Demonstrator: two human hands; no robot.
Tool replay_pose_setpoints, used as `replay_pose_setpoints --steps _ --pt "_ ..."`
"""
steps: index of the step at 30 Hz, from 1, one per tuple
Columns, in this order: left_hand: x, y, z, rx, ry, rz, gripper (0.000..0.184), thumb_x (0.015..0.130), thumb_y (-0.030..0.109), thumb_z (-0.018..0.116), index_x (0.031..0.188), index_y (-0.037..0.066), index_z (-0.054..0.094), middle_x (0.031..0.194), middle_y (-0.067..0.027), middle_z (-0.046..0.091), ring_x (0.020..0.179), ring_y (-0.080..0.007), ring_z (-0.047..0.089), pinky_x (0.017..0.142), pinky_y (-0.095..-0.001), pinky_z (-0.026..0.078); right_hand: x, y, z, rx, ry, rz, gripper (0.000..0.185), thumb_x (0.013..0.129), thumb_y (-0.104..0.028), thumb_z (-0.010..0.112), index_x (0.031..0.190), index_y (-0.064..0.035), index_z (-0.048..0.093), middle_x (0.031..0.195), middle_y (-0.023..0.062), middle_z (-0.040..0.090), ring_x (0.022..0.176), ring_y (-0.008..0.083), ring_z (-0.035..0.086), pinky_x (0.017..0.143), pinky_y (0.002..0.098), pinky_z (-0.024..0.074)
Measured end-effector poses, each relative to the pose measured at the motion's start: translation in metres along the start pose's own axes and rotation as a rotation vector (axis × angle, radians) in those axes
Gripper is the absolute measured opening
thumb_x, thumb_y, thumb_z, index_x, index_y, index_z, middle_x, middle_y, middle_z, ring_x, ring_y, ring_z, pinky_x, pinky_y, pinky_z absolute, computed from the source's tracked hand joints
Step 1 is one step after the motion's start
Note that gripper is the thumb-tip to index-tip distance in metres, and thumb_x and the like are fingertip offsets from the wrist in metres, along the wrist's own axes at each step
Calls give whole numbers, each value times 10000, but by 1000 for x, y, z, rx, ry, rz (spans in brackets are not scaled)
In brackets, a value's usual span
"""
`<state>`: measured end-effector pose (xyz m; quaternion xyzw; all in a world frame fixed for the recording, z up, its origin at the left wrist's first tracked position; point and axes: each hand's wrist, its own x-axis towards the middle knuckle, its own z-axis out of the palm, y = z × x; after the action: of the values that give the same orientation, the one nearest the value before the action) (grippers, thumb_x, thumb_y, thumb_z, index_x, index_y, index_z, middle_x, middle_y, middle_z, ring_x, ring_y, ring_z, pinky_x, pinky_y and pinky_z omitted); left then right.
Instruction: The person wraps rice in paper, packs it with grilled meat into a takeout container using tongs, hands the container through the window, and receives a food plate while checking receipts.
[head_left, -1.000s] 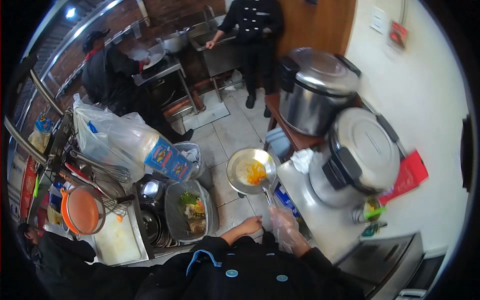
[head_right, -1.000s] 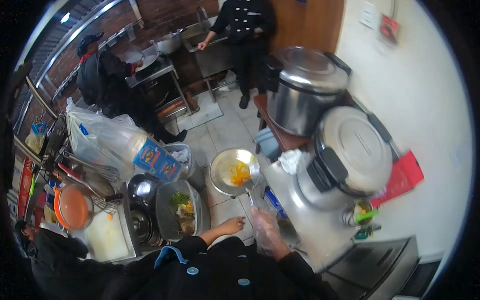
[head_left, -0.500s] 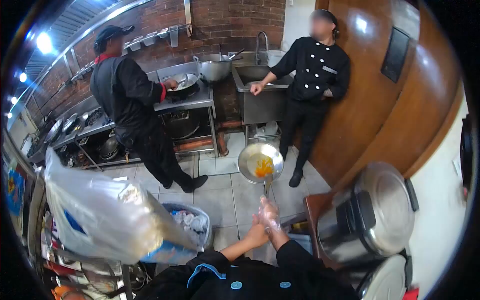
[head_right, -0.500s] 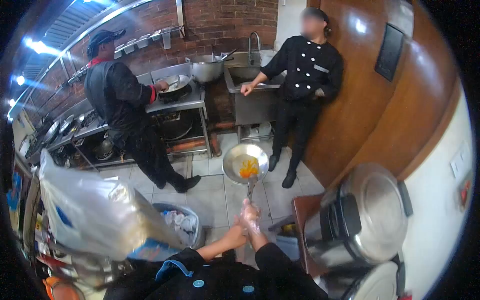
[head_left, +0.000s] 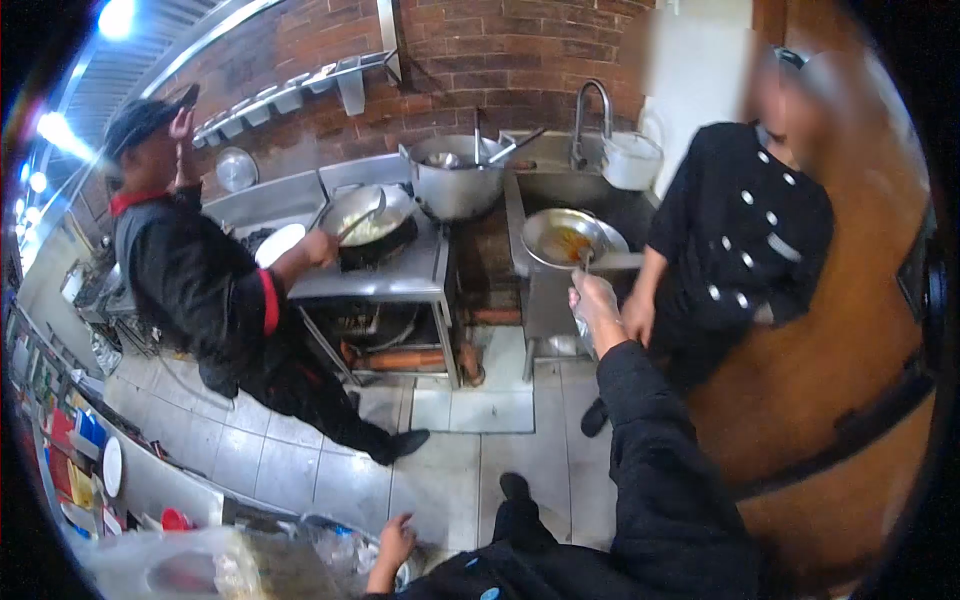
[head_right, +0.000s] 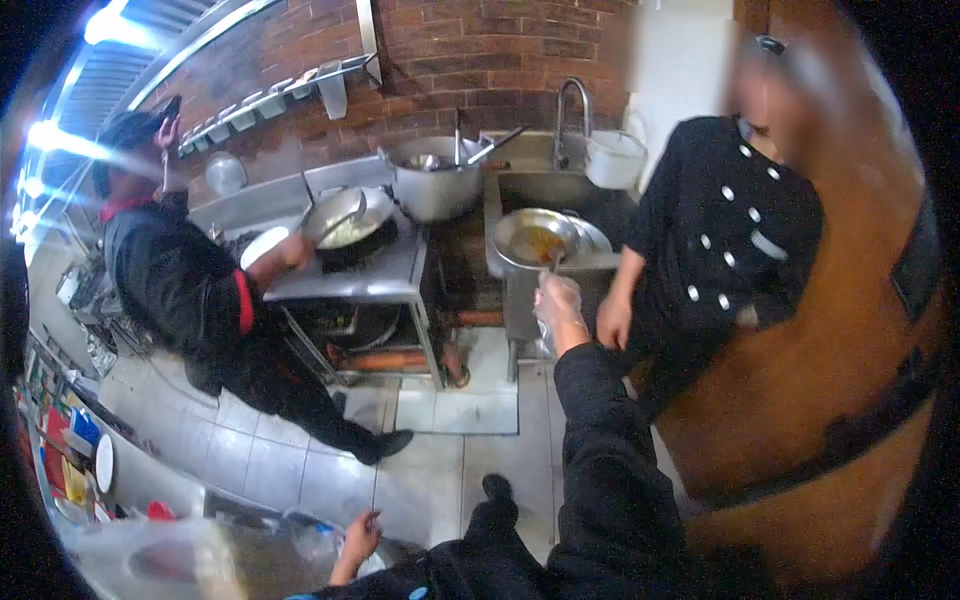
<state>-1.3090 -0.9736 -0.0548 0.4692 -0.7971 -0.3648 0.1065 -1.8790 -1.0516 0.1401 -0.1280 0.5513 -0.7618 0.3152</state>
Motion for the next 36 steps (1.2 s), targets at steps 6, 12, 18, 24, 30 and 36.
replay_pose_setpoints --steps 6,12,18,24,30,36 --pt "-79 -110 56 -64 52 -920 242 778 227 577 910 48 673 879 -167 668 827 -296 645 752 -400 501 247 83 -72 -1188 16 -697 125 815 -152 547 784 -52 615 682 136 574 658 275 558 647 398 454" --pt "-122 -41 80 89 46 -927 246 723 223 549 738 5 662 799 -244 629 766 -372 614 681 -452 481 148 78 81 -412 -383 -89 179 841 -226 526 797 -67 595 682 109 551 641 240 526 615 364 428" --pt "-132 -24 159 -289 380 -1147 266 663 255 552 782 52 676 785 -187 646 730 -342 628 682 -419 491 -38 89 187 -465 -893 173 235 867 -300 505 810 -83 575 681 81 528 624 204 495 582 330 402" --pt "-246 -35 222 -540 447 -1269 280 654 272 585 762 33 682 756 -167 653 682 -285 630 651 -389 491 -281 116 209 -598 -1447 513 293 894 -374 483 823 -98 555 681 54 504 607 169 464 550 296 376" --pt "-395 -50 256 -545 680 -1398 261 735 249 543 792 43 692 830 -200 655 793 -364 630 710 -437 490 -514 145 216 -798 -2101 833 352 920 -448 462 837 -114 535 681 27 481 590 133 433 517 263 350" --pt "-513 -32 263 -728 1095 -1652 314 765 268 520 895 30 678 935 -214 646 891 -382 615 792 -437 486 -720 236 229 -434 -2504 1195 436 931 -358 493 1211 -23 480 805 92 587 566 146 538 458 264 438"
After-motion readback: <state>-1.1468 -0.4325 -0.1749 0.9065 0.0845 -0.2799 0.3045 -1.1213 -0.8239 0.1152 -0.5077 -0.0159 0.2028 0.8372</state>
